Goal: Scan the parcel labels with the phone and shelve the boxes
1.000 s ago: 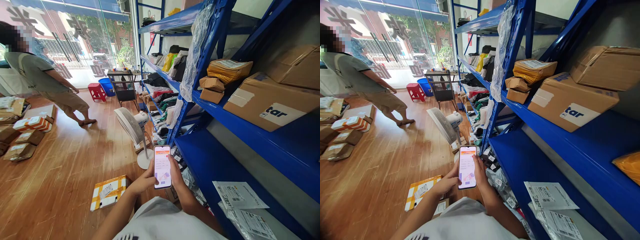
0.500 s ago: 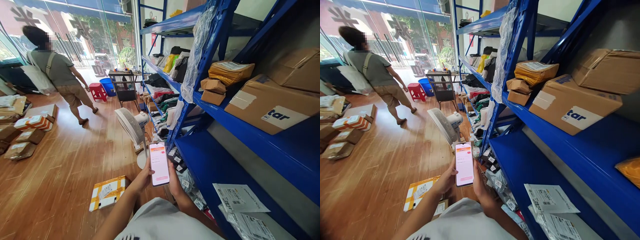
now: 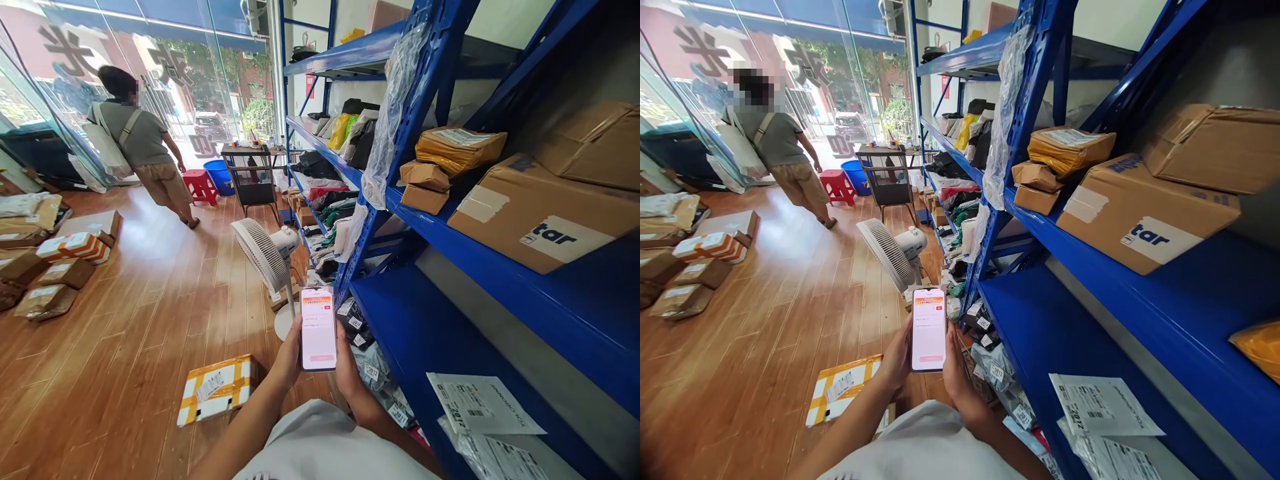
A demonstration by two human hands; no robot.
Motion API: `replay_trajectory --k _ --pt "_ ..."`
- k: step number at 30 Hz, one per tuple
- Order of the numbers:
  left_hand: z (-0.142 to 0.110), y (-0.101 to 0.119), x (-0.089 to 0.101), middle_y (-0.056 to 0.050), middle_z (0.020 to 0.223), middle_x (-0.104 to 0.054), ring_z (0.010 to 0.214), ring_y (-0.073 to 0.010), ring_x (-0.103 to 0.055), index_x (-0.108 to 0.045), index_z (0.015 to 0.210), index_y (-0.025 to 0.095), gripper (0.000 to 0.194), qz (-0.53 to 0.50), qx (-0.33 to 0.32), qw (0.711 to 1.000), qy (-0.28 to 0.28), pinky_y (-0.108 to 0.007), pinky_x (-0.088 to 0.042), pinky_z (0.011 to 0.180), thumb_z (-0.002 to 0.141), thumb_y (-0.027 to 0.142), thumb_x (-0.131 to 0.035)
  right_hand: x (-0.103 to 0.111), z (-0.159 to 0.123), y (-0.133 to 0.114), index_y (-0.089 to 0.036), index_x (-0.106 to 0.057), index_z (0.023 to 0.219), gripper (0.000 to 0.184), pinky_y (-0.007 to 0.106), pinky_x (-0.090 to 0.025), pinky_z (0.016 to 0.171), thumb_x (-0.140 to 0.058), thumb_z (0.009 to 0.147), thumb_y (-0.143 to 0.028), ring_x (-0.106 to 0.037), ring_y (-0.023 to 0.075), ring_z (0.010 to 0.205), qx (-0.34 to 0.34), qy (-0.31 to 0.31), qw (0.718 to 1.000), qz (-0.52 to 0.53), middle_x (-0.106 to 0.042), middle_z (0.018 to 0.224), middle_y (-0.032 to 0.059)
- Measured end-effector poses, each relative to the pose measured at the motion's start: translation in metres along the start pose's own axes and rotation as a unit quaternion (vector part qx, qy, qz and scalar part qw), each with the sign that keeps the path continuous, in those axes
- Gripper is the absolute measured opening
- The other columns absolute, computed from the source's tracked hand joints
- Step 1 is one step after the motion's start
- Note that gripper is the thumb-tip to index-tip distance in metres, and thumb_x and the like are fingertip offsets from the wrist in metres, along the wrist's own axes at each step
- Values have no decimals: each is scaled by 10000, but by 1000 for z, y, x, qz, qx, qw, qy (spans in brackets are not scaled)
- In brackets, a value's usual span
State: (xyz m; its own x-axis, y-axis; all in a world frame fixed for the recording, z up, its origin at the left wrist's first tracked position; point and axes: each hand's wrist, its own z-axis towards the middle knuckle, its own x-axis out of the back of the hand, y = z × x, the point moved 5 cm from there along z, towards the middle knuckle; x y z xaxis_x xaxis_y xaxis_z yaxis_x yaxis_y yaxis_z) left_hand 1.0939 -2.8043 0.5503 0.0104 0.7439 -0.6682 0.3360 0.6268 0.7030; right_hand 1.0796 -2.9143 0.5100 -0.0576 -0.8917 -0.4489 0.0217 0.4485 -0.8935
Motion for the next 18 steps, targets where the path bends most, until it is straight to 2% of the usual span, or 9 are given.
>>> replay_trajectory --k 3,8,14,18 --pt "-1 2 -2 -97 1297 -667 1254 -307 -583 -512 1410 181 632 -14 1 1000 -15 -438 -442 1090 886 522 -606 4 1 4 -316 -613 1307 586 457 -318 1205 -467 902 -714 -451 299 1387 -2 3 1000 6 -625 1387 37" --pt "-4 1 -7 -108 1265 -683 1194 -317 -624 -521 1392 155 596 -12 23 1000 -11 -445 -477 1048 888 464 -593 12 1 10 -328 -611 1290 592 481 -312 1213 -506 870 -732 -426 306 1409 -8 10 1000 17 -596 1422 41" --pt "-3 -3 -12 -104 1268 -680 1138 -314 -658 -501 1401 171 582 -7 -1 1000 -28 -447 -497 1014 861 371 -585 12 -1 0 -319 -582 1319 643 496 -303 1207 -509 852 -755 -419 316 1411 -18 -3 1000 18 -583 1438 41" --pt "-4 -7 -14 -112 1259 -684 1151 -312 -650 -502 1408 177 616 26 11 1000 -1 -443 -495 1018 862 434 -627 14 -1 -6 -298 -560 1354 667 471 -285 1211 -503 863 -745 -384 313 1433 -19 -6 1000 22 -577 1449 52"
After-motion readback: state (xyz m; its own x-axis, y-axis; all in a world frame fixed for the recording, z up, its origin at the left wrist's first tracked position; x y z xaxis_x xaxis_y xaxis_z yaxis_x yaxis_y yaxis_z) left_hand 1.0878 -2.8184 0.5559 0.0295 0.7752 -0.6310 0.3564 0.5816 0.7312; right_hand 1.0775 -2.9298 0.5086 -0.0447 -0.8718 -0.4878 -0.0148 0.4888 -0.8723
